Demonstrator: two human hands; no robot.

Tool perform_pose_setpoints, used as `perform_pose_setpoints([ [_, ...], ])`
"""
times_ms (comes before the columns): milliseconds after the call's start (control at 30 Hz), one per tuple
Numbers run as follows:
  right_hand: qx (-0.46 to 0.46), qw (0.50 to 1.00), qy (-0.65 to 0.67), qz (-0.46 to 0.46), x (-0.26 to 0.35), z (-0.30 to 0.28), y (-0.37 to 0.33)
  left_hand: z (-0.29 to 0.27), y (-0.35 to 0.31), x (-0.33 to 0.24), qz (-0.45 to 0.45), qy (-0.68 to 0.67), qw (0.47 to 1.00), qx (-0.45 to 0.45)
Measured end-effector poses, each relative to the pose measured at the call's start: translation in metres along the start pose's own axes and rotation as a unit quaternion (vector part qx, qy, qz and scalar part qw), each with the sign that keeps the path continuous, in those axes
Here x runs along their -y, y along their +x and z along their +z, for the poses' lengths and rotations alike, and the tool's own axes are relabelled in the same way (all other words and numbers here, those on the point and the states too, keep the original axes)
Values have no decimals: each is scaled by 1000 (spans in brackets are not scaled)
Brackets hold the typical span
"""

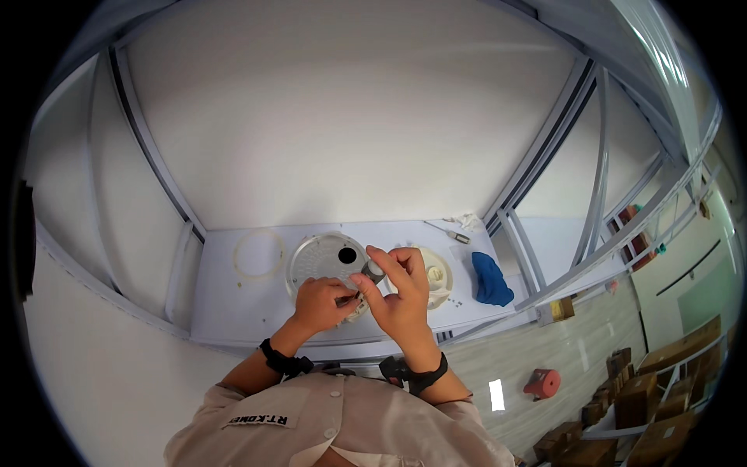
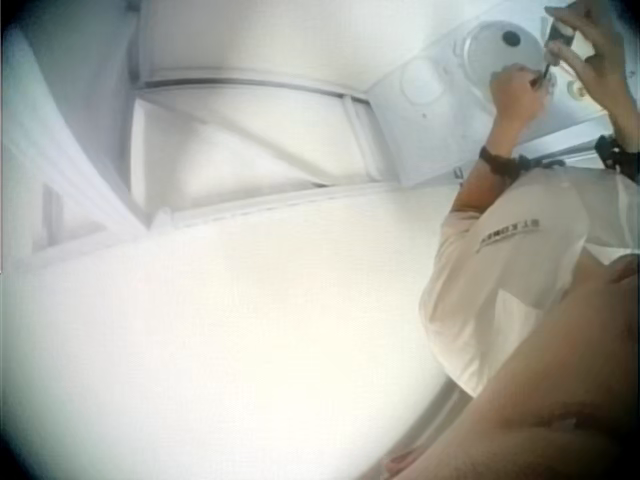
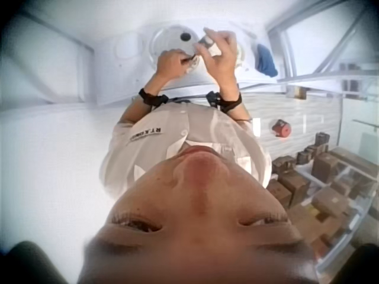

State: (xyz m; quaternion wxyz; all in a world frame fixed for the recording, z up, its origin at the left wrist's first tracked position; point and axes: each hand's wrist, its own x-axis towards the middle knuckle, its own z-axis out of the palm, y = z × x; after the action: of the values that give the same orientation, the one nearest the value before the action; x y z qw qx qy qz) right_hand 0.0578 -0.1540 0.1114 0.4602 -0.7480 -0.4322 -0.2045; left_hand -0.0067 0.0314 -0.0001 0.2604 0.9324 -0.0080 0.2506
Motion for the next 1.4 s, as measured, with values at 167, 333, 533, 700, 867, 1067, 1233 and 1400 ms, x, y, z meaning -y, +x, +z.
perform_pose_setpoints([
  [167, -48, 991, 118, -29, -1, 1, 5, 2, -1, -1, 9, -4, 1000, -21],
  [333, -34, 998, 22, -42, 7, -3, 8, -1, -2, -3, 17, -3, 1000, -13],
  [533, -4, 984, 177, 17, -7, 1, -4, -1, 0, -6, 33, -22, 999, -11],
  [700, 18, 998, 32, -49, 8, -7, 11, -1, 5, -3, 40, -31, 998, 25],
  [867, -24, 997, 54, 57, -10, 2, -1, 0, 9, -1, 50, -25, 997, 46],
  [1067, -21, 985, 163, 56, -9, 4, 1, -1, 11, 0, 64, -20, 997, 43],
  [1233, -37, 980, 143, 132, -4, 7, 5, -4, 10, 2, 66, -20, 997, 37],
  [1400, -125, 970, 187, 96, -20, 11, -1, -8, 11, -1, 24, -94, 995, 12],
])
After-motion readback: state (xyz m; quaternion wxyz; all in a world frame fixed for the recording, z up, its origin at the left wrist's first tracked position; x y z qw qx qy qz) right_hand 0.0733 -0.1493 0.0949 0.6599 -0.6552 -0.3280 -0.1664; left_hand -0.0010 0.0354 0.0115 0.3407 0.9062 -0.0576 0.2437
